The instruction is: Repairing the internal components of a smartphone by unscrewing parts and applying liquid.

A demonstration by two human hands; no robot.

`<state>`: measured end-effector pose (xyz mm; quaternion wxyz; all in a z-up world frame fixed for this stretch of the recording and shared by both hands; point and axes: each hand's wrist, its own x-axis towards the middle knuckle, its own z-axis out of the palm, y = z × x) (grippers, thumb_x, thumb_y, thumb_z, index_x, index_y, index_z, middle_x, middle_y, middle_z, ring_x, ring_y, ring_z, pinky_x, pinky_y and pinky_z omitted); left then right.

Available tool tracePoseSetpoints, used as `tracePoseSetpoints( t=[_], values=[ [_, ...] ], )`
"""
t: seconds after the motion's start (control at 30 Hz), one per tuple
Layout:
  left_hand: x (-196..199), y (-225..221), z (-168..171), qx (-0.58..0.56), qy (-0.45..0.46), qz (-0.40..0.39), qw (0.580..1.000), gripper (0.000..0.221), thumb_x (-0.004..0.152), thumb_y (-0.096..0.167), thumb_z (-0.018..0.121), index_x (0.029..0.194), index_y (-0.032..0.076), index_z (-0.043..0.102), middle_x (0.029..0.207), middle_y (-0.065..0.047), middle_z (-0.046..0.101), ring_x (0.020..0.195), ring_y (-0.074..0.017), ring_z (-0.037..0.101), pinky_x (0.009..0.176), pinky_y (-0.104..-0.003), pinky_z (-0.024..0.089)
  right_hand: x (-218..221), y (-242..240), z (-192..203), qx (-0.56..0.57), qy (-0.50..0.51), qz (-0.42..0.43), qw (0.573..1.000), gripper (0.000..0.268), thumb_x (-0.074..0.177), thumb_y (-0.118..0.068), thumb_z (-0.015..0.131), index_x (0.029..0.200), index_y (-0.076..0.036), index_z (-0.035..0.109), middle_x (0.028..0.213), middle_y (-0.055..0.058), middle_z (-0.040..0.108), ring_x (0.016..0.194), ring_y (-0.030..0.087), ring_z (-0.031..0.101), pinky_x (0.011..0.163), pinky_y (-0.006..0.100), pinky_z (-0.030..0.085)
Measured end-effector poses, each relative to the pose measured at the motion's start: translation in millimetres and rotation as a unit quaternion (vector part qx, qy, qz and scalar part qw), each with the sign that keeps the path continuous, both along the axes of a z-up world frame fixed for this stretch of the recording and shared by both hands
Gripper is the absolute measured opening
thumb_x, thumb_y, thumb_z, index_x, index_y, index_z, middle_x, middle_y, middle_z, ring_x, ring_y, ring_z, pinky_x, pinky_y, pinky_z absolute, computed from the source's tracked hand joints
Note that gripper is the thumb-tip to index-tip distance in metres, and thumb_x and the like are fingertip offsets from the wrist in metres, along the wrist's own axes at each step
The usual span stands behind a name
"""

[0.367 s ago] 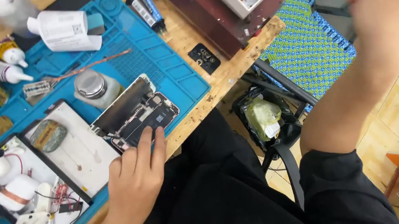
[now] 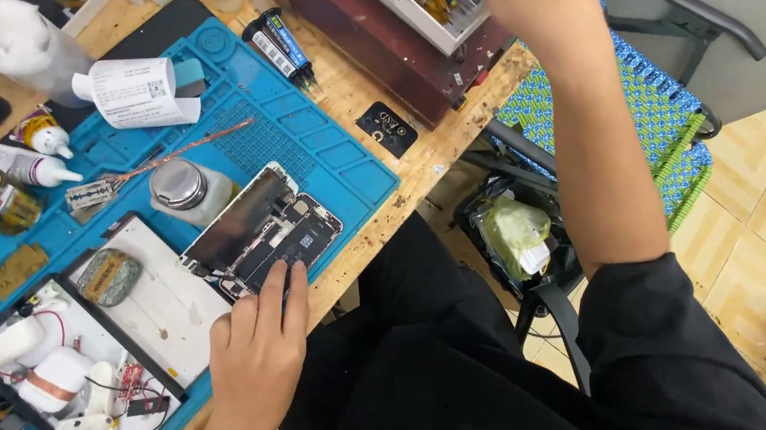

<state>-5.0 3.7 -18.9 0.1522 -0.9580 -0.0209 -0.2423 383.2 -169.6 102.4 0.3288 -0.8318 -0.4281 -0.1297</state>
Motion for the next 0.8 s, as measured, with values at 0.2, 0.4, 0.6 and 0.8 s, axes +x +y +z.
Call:
tracePoseSetpoints(
  t=[0.2, 0.4, 0.6, 0.8],
  values=[
    [2, -1, 1, 0.015, 0.017, -0.001, 1.0, 0.036, 0.11, 0.005, 0.059, 0.137, 0.022, 0.077, 0.132, -0.001, 0.077, 0.084, -0.0174, 0.057, 0.067, -0.031, 0.04, 8, 19, -6, -0.142, 0.124, -0.057, 0.98, 0.025, 0.117, -0.026, 0.078, 0.107, -0.008, 0.063, 0.099, 0.006, 0.07, 0.08, 0.021, 0.063, 0.068, 0.045, 0.047],
    [-1, -1, -2, -0.004, 0.065, 0.012, 0.998, 0.044, 0.107, -0.001, 0.063, 0.144, 0.022, 0.072, 0.135, -0.001, 0.076, 0.086, -0.0163, 0.06, 0.068, -0.03, 0.044, 25, 5, -7, -0.167, 0.158, -0.049, 0.972, 0.021, 0.126, -0.03, 0.067, 0.12, -0.011, 0.075, 0.103, 0.004, 0.071, 0.087, 0.019, 0.058, 0.073, 0.04, 0.042],
    [-3, -3, -5, -0.064, 0.09, 0.024, 0.994, 0.041, 0.108, 0.003, 0.069, 0.145, 0.02, 0.069, 0.138, -0.004, 0.075, 0.092, -0.0187, 0.065, 0.069, -0.032, 0.046, 40, -14, -29, -0.143, 0.22, -0.027, 0.965, 0.029, 0.138, -0.023, 0.061, 0.122, -0.015, 0.083, 0.096, -0.004, 0.063, 0.081, 0.01, 0.047, 0.07, 0.027, 0.035],
    [3, -6, 0, -0.084, 0.101, 0.035, 0.991, 0.039, 0.108, -0.001, 0.069, 0.141, 0.02, 0.074, 0.138, -0.004, 0.076, 0.086, -0.0166, 0.061, 0.07, -0.032, 0.042, -29, -72, -91, -0.076, 0.218, 0.02, 0.973, 0.033, 0.142, -0.032, 0.033, 0.131, -0.005, 0.049, 0.117, 0.012, 0.049, 0.109, 0.031, 0.051, 0.095, 0.047, 0.044]
  ],
)
